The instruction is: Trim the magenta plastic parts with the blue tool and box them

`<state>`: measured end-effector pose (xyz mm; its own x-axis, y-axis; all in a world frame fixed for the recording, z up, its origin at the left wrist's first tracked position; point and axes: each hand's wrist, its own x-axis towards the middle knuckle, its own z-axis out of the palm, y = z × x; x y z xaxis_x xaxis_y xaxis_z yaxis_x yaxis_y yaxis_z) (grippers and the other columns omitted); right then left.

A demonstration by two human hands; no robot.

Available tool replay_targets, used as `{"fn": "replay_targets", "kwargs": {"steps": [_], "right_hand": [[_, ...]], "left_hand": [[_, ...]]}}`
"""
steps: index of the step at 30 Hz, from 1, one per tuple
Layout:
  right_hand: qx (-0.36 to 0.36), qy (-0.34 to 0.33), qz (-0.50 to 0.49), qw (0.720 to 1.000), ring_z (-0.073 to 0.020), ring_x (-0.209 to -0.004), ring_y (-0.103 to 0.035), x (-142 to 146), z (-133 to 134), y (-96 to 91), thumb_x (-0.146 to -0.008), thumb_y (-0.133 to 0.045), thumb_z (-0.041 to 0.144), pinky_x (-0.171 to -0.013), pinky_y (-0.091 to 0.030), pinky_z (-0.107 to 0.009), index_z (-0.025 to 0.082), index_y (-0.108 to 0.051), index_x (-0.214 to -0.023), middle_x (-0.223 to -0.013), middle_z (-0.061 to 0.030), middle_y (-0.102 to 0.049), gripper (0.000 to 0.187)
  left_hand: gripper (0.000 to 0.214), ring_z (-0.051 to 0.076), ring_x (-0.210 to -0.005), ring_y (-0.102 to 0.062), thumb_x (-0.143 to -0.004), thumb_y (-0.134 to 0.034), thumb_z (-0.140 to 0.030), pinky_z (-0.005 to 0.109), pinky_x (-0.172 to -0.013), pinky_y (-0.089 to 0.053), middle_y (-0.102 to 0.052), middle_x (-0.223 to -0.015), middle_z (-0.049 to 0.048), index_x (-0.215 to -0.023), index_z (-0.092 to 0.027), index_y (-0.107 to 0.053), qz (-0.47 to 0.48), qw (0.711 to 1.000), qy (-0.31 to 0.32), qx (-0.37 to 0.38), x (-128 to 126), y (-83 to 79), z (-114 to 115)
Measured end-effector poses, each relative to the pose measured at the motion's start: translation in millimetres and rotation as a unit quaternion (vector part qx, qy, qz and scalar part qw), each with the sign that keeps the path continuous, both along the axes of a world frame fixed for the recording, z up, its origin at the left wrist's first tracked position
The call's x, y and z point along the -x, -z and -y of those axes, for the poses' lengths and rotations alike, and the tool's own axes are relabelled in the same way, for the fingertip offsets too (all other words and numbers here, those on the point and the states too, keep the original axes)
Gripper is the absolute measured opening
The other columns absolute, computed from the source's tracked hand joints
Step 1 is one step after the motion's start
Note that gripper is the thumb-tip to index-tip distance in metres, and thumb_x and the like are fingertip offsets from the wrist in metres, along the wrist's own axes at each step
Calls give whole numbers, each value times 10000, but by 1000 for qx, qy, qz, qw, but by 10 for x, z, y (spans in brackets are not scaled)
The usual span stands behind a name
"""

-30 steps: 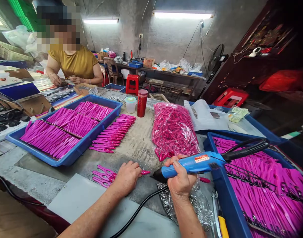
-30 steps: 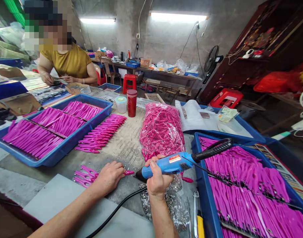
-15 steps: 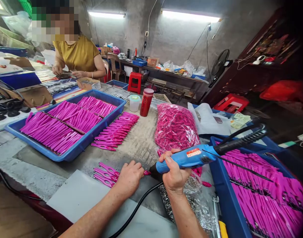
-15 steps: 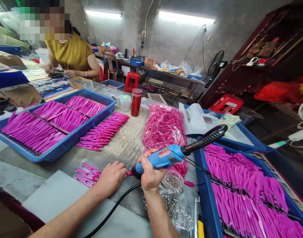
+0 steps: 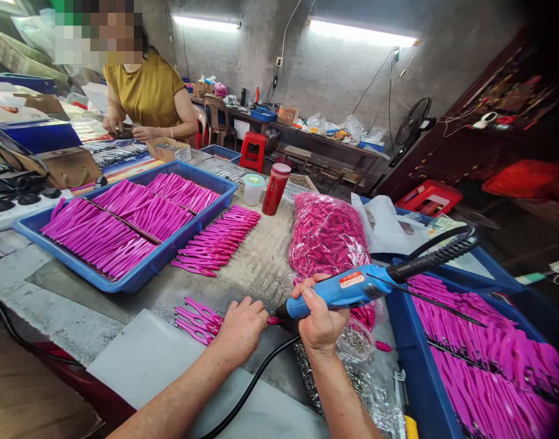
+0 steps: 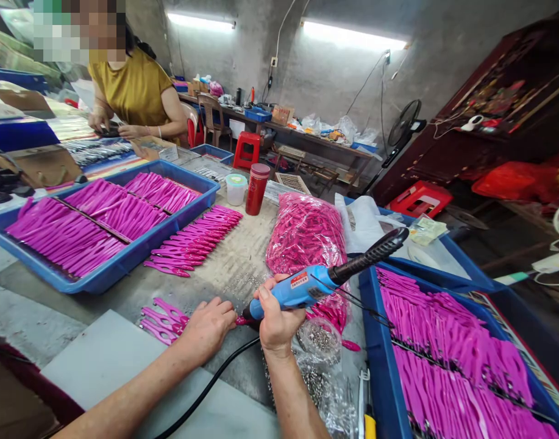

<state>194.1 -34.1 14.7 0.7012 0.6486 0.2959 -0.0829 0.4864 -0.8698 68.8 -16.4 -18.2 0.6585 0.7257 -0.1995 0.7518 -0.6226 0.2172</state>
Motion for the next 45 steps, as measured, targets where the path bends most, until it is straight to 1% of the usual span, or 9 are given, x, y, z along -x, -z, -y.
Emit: {"fn": "replay_targets", "kwargs": {"steps": [7, 14, 20, 25, 28, 34, 36, 39, 45], "right_hand": [[3, -11, -10, 1000, -143, -486, -555, 5, 1, 20, -635, -713, 275, -539, -463, -308, 161, -521, -868, -631, 37, -566, 323], [6, 3, -2, 1000, -146, -473, -554, 13, 17, 5, -636, -708, 280, -524, -465, -303, 161, -519, -860, -615, 34, -566, 317], [56, 13, 34, 998, -124, -441, -517, 131, -111, -26, -580, -701, 286, -474, -442, -268, 173, -515, -816, -588, 48, -547, 321], [133, -32, 118, 984, -123, -452, -489, 181, -290, 9, -594, -646, 313, -457, -413, -264, 186, -518, -758, -587, 35, -537, 243], [147, -38, 158, 976, -119, -460, -458, 181, -366, 25, -607, -622, 305, -462, -398, -262, 195, -516, -758, -573, 45, -512, 215], [168, -40, 165, 971, -113, -453, -429, 186, -406, 5, -602, -629, 332, -451, -370, -253, 196, -498, -723, -550, 55, -479, 224], [166, -49, 156, 972, -123, -471, -459, 174, -373, -17, -604, -649, 348, -473, -392, -260, 187, -512, -748, -559, 49, -502, 256], [145, -47, 111, 982, -134, -485, -498, 140, -281, -64, -586, -686, 369, -495, -420, -272, 175, -524, -784, -579, 39, -537, 320], [58, -13, 17, 998, -134, -441, -514, 49, -59, -90, -587, -729, 332, -496, -434, -282, 171, -512, -804, -567, 46, -544, 347]], "left_hand": [[229, 232, -986, -528, -948, -427, -251, 347, -717, -416, -637, -957, 47, -918, -206, -650, 3, 1000, -5, 6, 6, -5, -4], [218, 222, -965, -526, -942, -436, -238, 332, -705, -403, -632, -930, 46, -904, -203, -648, 14, 1000, -6, -3, 19, 16, 3], [222, 225, -945, -523, -937, -434, -222, 335, -702, -389, -635, -918, 51, -890, -201, -650, 24, 1000, -4, -6, 10, 71, -3], [242, 227, -924, -519, -938, -423, -216, 335, -700, -383, -638, -895, 65, -883, -189, -658, 28, 1000, -2, 1, -4, 82, -11], [244, 223, -916, -515, -935, -418, -203, 332, -695, -382, -640, -905, 66, -895, -189, -658, 33, 999, 1, 3, -8, 85, -16], [239, 220, -927, -519, -936, -429, -234, 328, -725, -401, -642, -949, 59, -907, -199, -664, 21, 1000, -12, 17, -15, 47, -14], [241, 220, -933, -521, -938, -431, -251, 324, -730, -404, -640, -947, 57, -897, -201, -663, 21, 999, -19, 20, -13, 22, -8], [236, 215, -940, -522, -939, -434, -263, 316, -733, -405, -633, -931, 53, -880, -204, -655, 22, 999, -25, 18, -3, -10, 2], [202, 211, -952, -527, -937, -441, -251, 320, -736, -406, -628, -954, 47, -893, -202, -632, 19, 999, -29, 6, 8, -38, 24]]}}
